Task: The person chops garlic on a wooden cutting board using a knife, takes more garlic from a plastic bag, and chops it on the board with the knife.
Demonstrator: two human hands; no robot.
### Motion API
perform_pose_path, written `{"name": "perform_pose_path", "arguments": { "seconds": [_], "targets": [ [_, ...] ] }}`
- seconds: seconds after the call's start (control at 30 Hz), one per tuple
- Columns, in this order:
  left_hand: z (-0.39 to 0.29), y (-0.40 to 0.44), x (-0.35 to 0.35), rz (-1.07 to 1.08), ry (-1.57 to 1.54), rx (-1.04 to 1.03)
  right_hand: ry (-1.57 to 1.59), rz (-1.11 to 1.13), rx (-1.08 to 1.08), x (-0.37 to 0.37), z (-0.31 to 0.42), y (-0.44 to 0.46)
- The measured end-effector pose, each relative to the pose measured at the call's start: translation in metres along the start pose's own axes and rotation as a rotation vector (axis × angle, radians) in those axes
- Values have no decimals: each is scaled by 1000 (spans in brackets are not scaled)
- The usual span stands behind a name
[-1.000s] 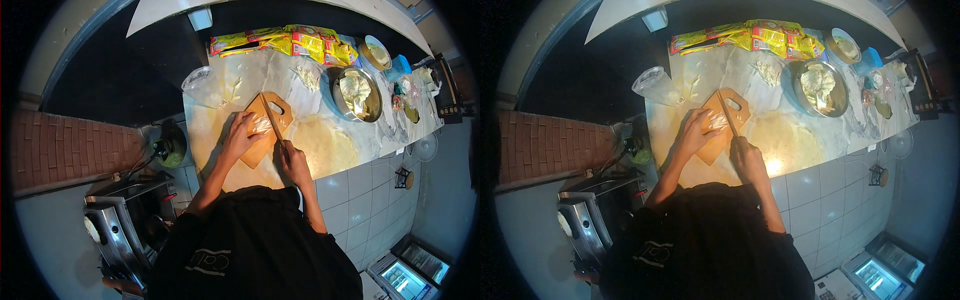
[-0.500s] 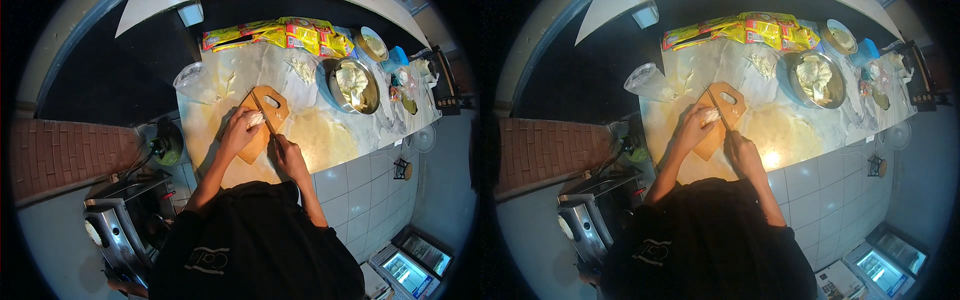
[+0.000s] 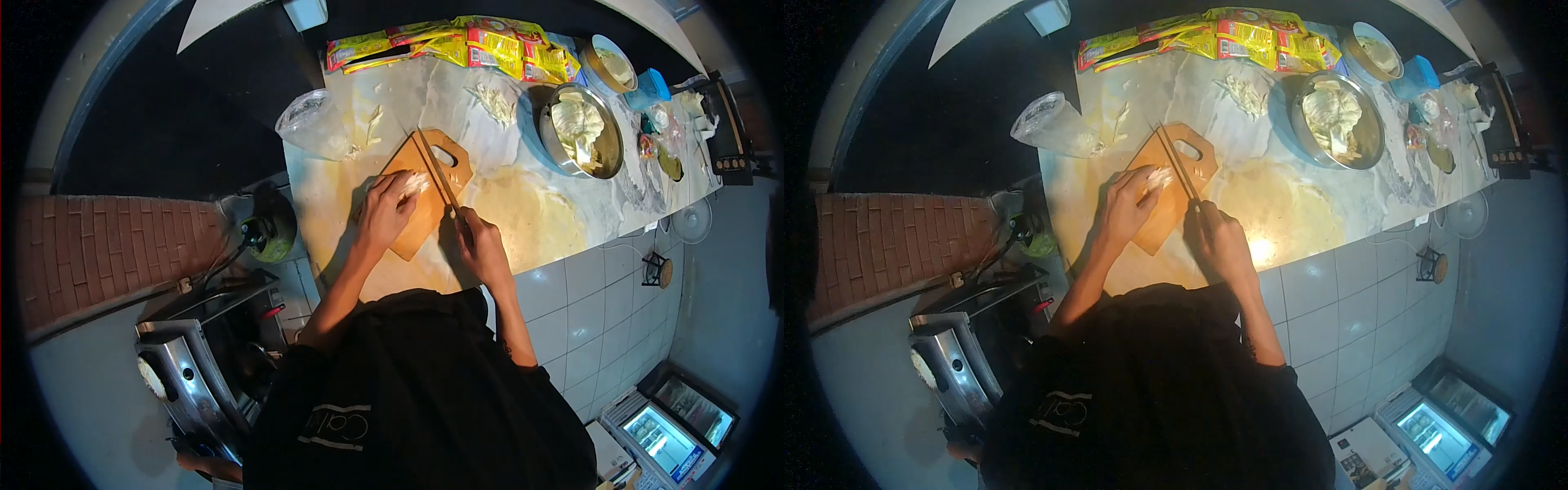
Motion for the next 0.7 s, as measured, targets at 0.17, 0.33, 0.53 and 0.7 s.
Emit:
{"name": "perform_pose_path", "arguments": {
  "seconds": [0.17, 0.33, 0.53, 0.7],
  "targets": [
    [-2, -4, 6, -8, -86, 64, 2, 5, -5, 5, 12, -2],
    [3, -8, 16, -16, -112, 94, 5, -75, -54, 9, 12, -6],
    [15, -22, 24, -1, -157, 185, 34, -15, -30, 8, 11, -11],
    [9, -22, 20, -20, -91, 67, 43, 11, 6, 1, 18, -17]
  ]
}}
Point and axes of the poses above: each hand's wrist, its own y-axis towards the middle knuckle, its own x-axis out of the back of the hand, z = x × y, the point moved 8 cm from there along y, towards the middle knuckle, and after that the axes turned 11 degrees about -y, right-handed, at the moved point
